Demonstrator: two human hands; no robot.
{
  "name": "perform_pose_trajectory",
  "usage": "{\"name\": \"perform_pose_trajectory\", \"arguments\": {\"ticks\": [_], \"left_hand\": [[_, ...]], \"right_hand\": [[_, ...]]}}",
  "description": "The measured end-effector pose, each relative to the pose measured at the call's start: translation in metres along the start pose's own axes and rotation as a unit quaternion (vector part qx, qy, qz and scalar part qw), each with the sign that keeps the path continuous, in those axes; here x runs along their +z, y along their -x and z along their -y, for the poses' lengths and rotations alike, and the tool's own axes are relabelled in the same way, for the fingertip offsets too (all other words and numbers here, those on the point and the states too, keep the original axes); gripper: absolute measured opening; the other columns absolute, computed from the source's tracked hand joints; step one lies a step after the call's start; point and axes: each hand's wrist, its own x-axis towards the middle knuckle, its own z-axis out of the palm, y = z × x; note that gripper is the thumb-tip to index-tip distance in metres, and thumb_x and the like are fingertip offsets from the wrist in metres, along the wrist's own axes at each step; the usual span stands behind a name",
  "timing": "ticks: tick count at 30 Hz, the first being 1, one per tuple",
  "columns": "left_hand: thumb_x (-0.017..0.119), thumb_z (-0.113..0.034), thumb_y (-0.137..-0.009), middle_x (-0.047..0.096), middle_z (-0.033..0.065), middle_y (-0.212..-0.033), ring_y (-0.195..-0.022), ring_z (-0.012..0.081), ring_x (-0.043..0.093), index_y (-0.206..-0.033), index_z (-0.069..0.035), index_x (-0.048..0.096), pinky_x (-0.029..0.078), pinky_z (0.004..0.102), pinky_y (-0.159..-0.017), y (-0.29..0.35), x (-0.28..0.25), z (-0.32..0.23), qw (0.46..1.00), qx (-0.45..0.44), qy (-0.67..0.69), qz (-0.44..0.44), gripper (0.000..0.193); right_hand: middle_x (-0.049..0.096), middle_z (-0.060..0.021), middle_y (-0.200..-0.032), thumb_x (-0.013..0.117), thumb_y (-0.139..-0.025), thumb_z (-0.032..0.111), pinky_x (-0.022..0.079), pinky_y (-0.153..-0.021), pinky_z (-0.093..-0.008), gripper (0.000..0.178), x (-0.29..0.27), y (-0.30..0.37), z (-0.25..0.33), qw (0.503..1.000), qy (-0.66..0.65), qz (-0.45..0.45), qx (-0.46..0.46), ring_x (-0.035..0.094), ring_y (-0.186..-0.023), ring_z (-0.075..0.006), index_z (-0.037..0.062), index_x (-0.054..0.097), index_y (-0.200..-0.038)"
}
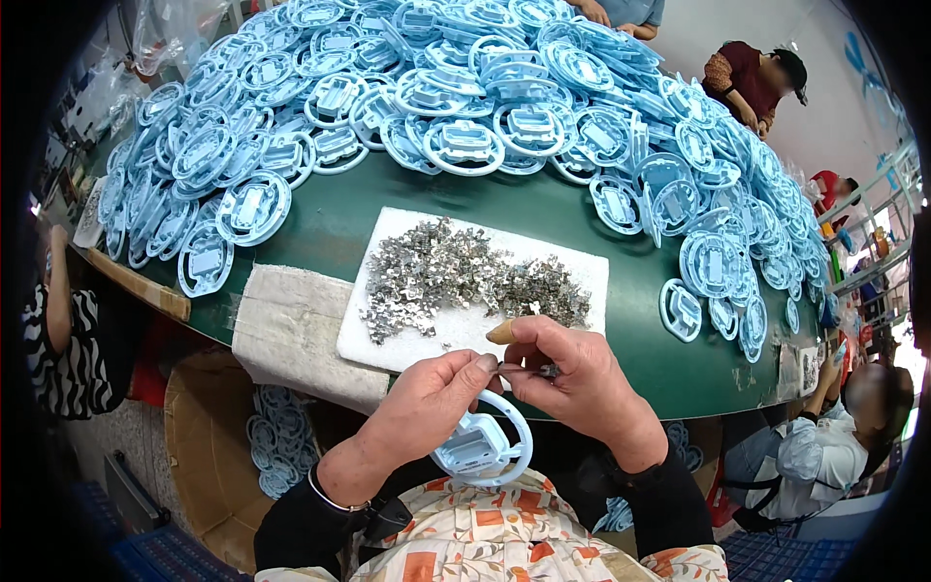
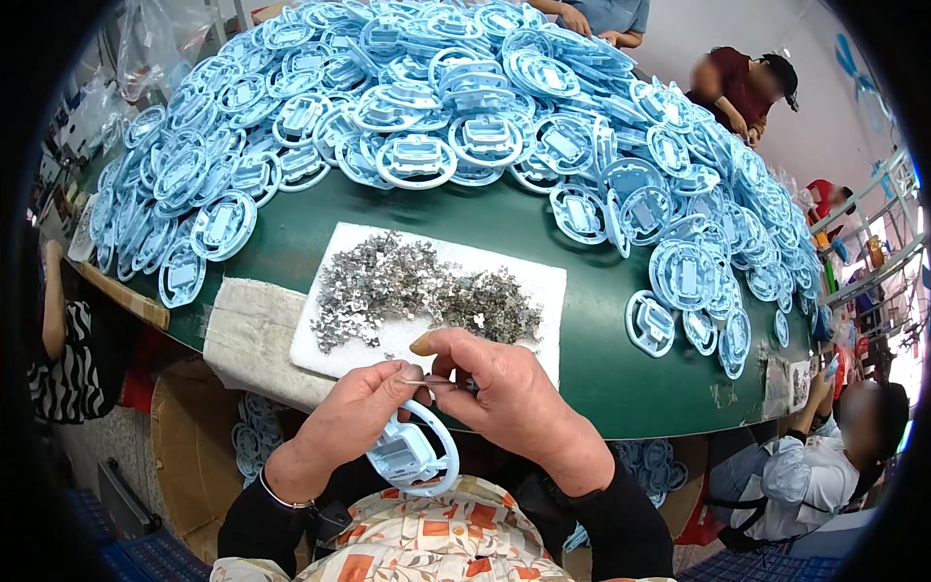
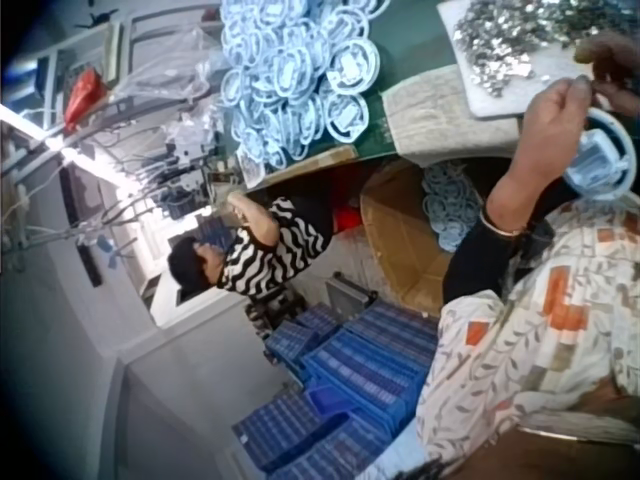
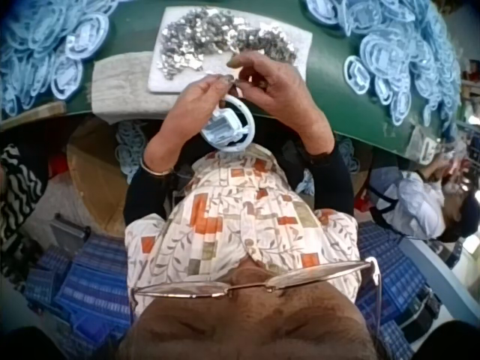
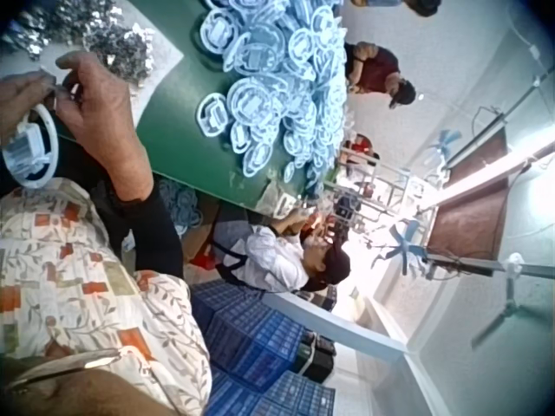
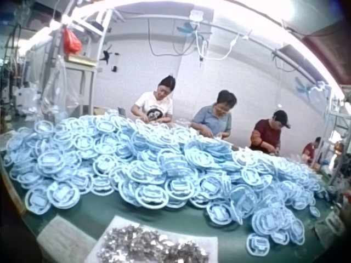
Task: The person sits at a green table in a workshop and assembles light blue plastic components. They pick up a plastic ring, insert a small metal piece into its center, and then place the finished unit into a cardboard box. The process is repeated continuously throughout the clip.
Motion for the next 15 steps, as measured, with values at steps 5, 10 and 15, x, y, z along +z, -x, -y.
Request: {"name": "perform_pose_trajectory", "arguments": {"ticks": [5, 10, 15], "left_hand": [[0.05, -0.024, -0.105, 0.06, -0.004, -0.085, -0.077, 0.0032, 0.051, -0.109, -0.003, 0.068, 0.043, 0.0207, -0.07, -0.005, 0.007, -0.002, 1.0, 0.008, 0.018, -0.015, 0.028], [0.053, -0.022, -0.105, 0.06, -0.0042, -0.086, -0.079, 0.003, 0.051, -0.107, -0.003, 0.068, 0.043, 0.0212, -0.07, -0.003, 0.013, -0.008, 0.998, 0.028, -0.055, 0.002, 0.025], [0.056, -0.021, -0.103, 0.058, -0.0049, -0.075, -0.07, 0.0026, 0.047, -0.105, 0.0, 0.068, 0.04, 0.023, -0.061, -0.004, 0.025, -0.016, 0.979, 0.066, -0.19, -0.004, 0.024]], "right_hand": [[0.071, -0.0098, -0.09, 0.076, -0.084, 0.003, 0.056, -0.066, -0.0305, 0.033, -0.005, 0.013, -0.001, 0.997, 0.015, -0.049, -0.052, 0.071, -0.076, -0.0188, 0.0024, 0.065, -0.115], [0.071, -0.0067, -0.083, 0.074, -0.089, 0.007, 0.052, -0.063, -0.0257, 0.02, -0.014, 0.027, -0.011, 0.992, -0.06, -0.083, 0.079, 0.064, -0.072, -0.0095, -0.0008, 0.07, -0.107], [0.064, -0.0009, -0.075, 0.07, -0.093, 0.013, 0.045, -0.061, -0.0238, 0.016, -0.024, 0.036, -0.016, 0.978, -0.136, 0.004, 0.157, 0.051, -0.068, -0.0045, -0.001, 0.07, -0.101]]}}
